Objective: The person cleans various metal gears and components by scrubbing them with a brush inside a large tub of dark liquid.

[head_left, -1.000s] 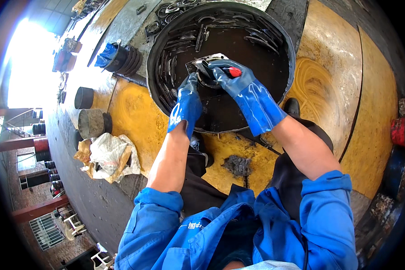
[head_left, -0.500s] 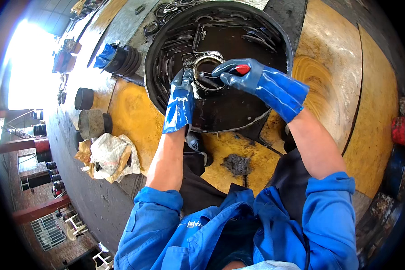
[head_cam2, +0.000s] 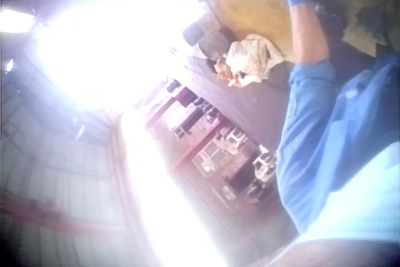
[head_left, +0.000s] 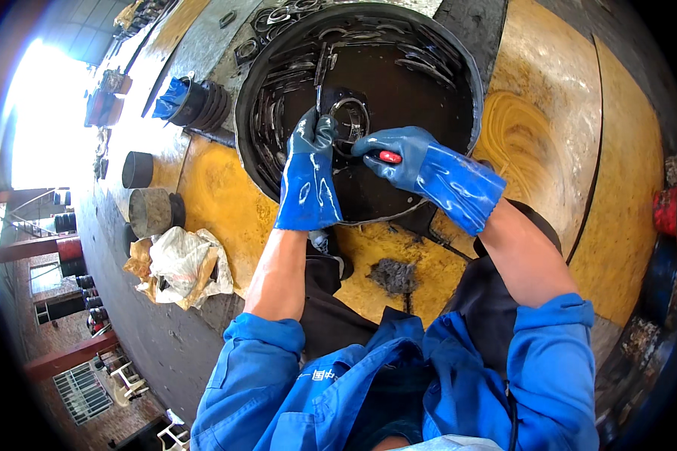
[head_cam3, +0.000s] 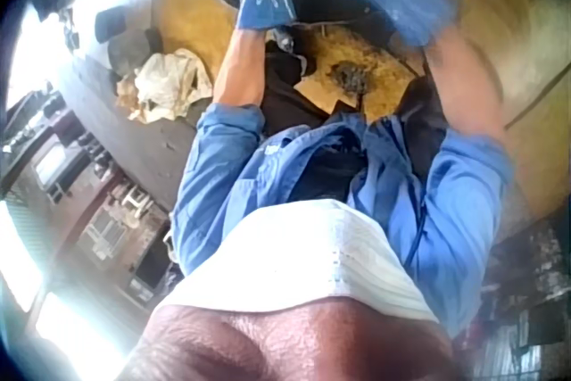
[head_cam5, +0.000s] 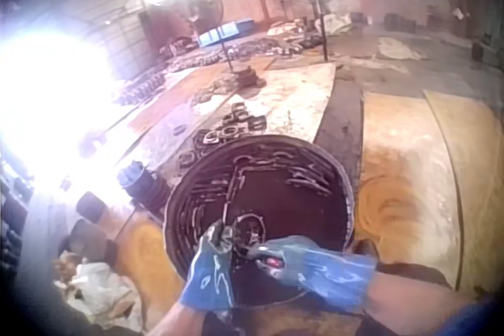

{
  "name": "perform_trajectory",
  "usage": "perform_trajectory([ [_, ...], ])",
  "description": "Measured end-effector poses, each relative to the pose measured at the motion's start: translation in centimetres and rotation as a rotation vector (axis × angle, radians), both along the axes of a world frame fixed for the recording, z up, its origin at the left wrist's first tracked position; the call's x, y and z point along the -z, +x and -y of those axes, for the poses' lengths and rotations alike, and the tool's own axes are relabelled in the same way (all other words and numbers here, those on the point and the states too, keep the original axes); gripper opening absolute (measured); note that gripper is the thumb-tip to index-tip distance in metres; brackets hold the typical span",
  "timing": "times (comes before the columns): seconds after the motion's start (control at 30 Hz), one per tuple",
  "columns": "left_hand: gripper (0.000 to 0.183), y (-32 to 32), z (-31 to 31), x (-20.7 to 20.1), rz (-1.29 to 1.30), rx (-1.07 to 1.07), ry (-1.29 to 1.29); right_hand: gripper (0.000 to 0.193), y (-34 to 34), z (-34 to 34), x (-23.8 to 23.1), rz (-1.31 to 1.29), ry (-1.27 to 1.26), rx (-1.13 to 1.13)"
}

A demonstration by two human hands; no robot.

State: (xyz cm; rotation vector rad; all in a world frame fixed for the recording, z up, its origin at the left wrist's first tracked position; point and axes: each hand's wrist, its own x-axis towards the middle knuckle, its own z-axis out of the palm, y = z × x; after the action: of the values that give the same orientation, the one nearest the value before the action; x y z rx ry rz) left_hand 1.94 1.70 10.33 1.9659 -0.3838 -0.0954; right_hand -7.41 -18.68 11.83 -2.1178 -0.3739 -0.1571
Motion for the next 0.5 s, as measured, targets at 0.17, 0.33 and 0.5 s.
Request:
perform_trajectory([
  [0.17,0.033,-0.6,0.3,-1.4,-0.106,-0.02,-0.125,0.032,0.6,0.1,0.7,-0.01,-0.343,-0.013],
  [0.33,0.037,-1.9,-0.4,-1.7,-0.408,-0.004,-0.477,0.042,1.0,-0.6,1.0,-0.031,-0.728,-0.078],
  [0.5,0.032,-0.9,-0.5,-0.6,-0.101,-0.128,-0.003,0.045,1.2,-0.3,1.8,0.19,-0.846,-0.052],
])
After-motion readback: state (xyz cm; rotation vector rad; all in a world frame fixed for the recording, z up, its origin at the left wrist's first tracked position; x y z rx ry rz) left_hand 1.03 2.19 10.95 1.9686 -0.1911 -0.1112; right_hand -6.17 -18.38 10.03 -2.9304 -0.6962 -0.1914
